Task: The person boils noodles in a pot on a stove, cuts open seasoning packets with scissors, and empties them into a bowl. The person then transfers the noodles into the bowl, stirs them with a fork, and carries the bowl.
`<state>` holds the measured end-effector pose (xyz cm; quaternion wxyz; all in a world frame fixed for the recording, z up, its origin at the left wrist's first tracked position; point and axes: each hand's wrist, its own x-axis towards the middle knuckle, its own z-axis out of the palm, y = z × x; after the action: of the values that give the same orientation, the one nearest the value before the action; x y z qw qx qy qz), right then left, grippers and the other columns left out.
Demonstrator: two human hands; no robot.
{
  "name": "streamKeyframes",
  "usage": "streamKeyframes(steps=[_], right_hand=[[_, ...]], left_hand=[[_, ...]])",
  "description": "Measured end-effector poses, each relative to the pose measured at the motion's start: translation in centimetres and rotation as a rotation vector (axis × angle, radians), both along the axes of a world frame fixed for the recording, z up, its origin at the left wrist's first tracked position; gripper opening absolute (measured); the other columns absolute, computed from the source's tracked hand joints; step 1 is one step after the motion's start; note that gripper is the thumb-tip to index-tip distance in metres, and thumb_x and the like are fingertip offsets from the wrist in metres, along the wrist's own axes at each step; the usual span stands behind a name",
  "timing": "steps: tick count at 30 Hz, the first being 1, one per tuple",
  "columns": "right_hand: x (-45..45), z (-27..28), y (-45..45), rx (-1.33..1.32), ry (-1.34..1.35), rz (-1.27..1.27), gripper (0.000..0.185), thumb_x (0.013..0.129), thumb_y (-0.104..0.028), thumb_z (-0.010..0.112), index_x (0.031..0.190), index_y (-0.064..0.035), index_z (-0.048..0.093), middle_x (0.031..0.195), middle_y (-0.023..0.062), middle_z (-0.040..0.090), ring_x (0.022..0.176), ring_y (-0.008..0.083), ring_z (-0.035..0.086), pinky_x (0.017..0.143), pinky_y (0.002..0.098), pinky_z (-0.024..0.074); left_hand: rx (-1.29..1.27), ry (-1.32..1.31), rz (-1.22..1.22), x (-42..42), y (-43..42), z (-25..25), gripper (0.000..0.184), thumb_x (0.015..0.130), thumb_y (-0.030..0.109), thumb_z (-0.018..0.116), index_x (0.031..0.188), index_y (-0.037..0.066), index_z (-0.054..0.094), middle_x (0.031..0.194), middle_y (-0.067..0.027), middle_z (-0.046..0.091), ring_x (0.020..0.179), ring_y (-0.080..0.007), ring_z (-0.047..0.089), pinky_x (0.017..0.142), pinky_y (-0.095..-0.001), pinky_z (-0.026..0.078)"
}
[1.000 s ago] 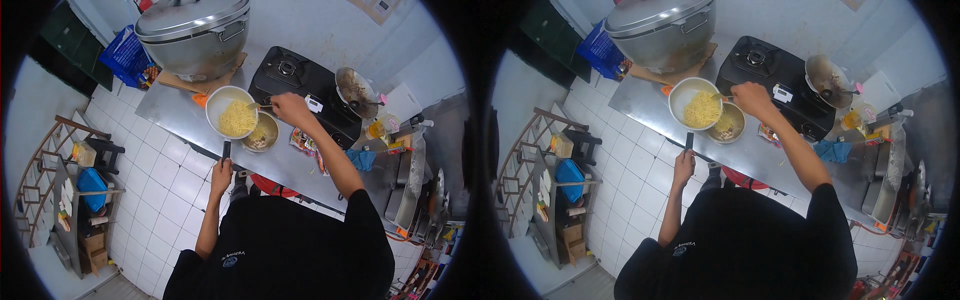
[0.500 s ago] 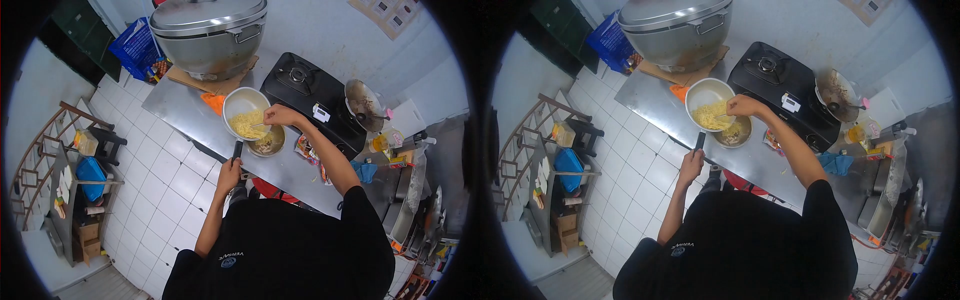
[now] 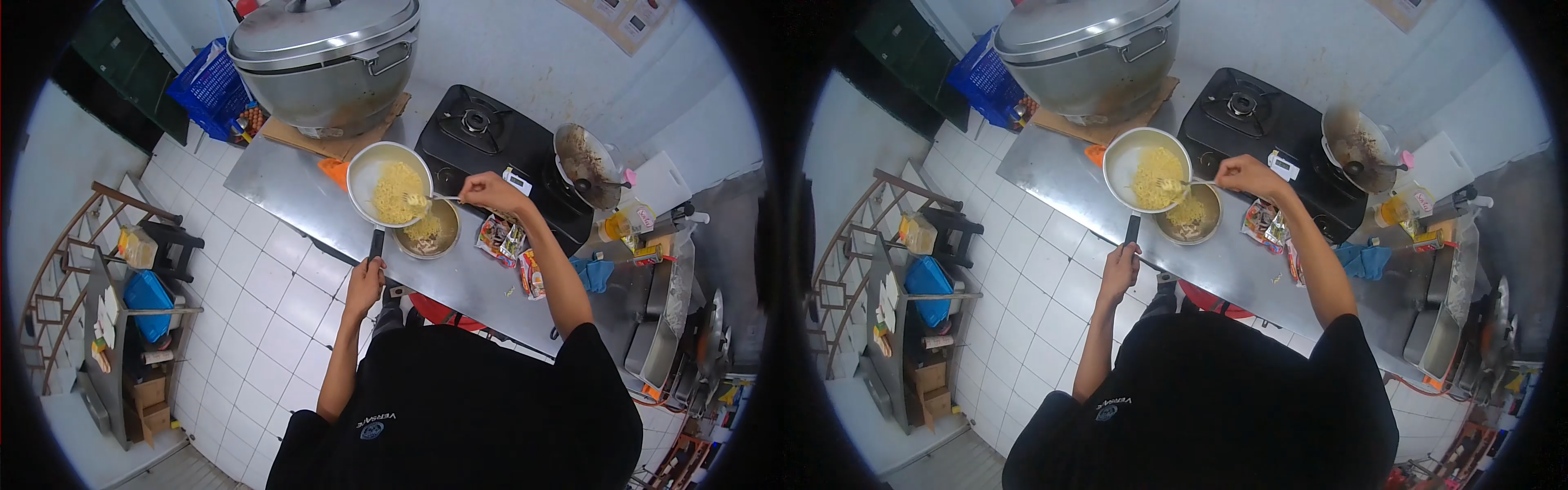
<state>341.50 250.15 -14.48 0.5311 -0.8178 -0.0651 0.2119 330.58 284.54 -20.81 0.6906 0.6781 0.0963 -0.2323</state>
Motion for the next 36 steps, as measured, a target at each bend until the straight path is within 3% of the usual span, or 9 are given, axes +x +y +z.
streamKeyframes(steps=[4,5,9,13,16,19,22,25,36], right_hand=[[-2.5,-0.8,-2.9,-0.092,-0.085,0.065,0.01,0.079,-0.011,0.067,0.083,-0.0016,0.067,0.066,-0.0006,0.059,0.064,0.0063,0.05,0.059,0.0262,0.0411],[-3.4,0.8,-2.2,-0.293,-0.128,0.095,0.009,0.077,-0.012,0.067,0.081,-0.0046,0.067,0.068,0.0049,0.064,0.066,0.0139,0.06,0.062,0.0314,0.0466],[-5.0,3.6,0.4,-0.82,-0.356,0.044,0.009,0.074,-0.017,0.067,0.075,-0.0089,0.065,0.077,0.0155,0.067,0.079,0.0361,0.066,0.068,0.0448,0.0511],[-3.3,8.7,2.5,-0.858,-0.452,-0.066,0.008,0.074,-0.017,0.065,0.074,-0.0085,0.065,0.072,0.0131,0.067,0.074,0.0353,0.066,0.065,0.0463,0.0512],[0.1,7.4,4.6,-0.853,-0.502,-0.025,0.01,0.074,-0.018,0.066,0.074,-0.0083,0.066,0.074,0.0141,0.067,0.076,0.0348,0.067,0.067,0.0462,0.0515],[3.7,3.6,5.4,-0.871,-0.483,0.114,0.012,0.074,-0.02,0.067,0.074,-0.008,0.066,0.075,0.014,0.068,0.075,0.0338,0.067,0.067,0.0435,0.0517],[5.4,1.1,5.5,-0.668,-0.272,0.288,0.015,0.073,-0.022,0.068,0.076,-0.0072,0.068,0.075,0.0134,0.068,0.073,0.0303,0.067,0.066,0.0406,0.0511],[6.4,-1.9,5.0,-0.432,-0.236,0.406,0.016,0.072,-0.022,0.068,0.078,-0.0071,0.07,0.072,0.01,0.067,0.069,0.0224,0.066,0.064,0.0362,0.0498],[4.8,-2.0,3.9,-0.193,0.179,0.227,0.015,0.079,-0.02,0.066,0.078,-0.0055,0.068,0.062,-0.0029,0.053,0.055,0.006,0.045,0.048,0.0247,0.033]], left_hand=[[-0.011,-0.032,-0.001,0.0,0.1,-0.4,0.027,0.102,0.027,0.045,0.091,0.005,0.055,0.055,0.0046,0.039,0.041,-0.004,0.032,0.037,-0.0229,0.024],[-0.002,-0.038,-0.005,0.0,0.1,-0.7,0.027,0.102,0.027,0.045,0.091,0.005,0.055,0.055,0.0046,0.039,0.041,-0.004,0.032,0.037,-0.0229,0.024],[0.029,-0.05,-0.029,-0.3,0.4,-1.1,0.031,0.102,0.029,0.046,0.088,0.003,0.056,0.056,0.0023,0.044,0.044,-0.0061,0.038,0.042,-0.0246,0.03],[0.069,-0.065,-0.027,-0.6,0.5,-1.4,0.034,0.101,0.03,0.047,0.086,0.002,0.057,0.057,0.0008,0.048,0.049,-0.0078,0.043,0.048,-0.0261,0.034],[0.06,-0.11,-0.014,-0.9,0.2,-1.8,0.029,0.102,0.027,0.044,0.09,0.004,0.056,0.055,0.0044,0.04,0.041,-0.005,0.035,0.038,-0.0231,0.03],[0.091,-0.111,-0.032,-0.9,0.3,-1.2,0.03,0.102,0.028,0.044,0.088,0.004,0.056,0.055,0.0042,0.041,0.041,-0.0051,0.036,0.038,-0.0235,0.03],[0.079,-0.079,-0.043,-0.8,0.5,-0.9,0.033,0.101,0.03,0.047,0.087,0.002,0.058,0.056,0.0009,0.048,0.05,-0.0082,0.044,0.048,-0.0269,0.035],[0.078,-0.064,-0.021,-1.1,-0.3,0.4,0.033,0.101,0.03,0.048,0.087,0.002,0.058,0.056,0.0008,0.048,0.05,-0.0082,0.044,0.048,-0.027,0.034],[0.041,-0.012,-0.042,0.2,-0.6,0.5,0.033,0.101,0.03,0.048,0.088,0.001,0.058,0.056,0.0,0.048,0.047,-0.0089,0.044,0.045,-0.0276,0.034]])
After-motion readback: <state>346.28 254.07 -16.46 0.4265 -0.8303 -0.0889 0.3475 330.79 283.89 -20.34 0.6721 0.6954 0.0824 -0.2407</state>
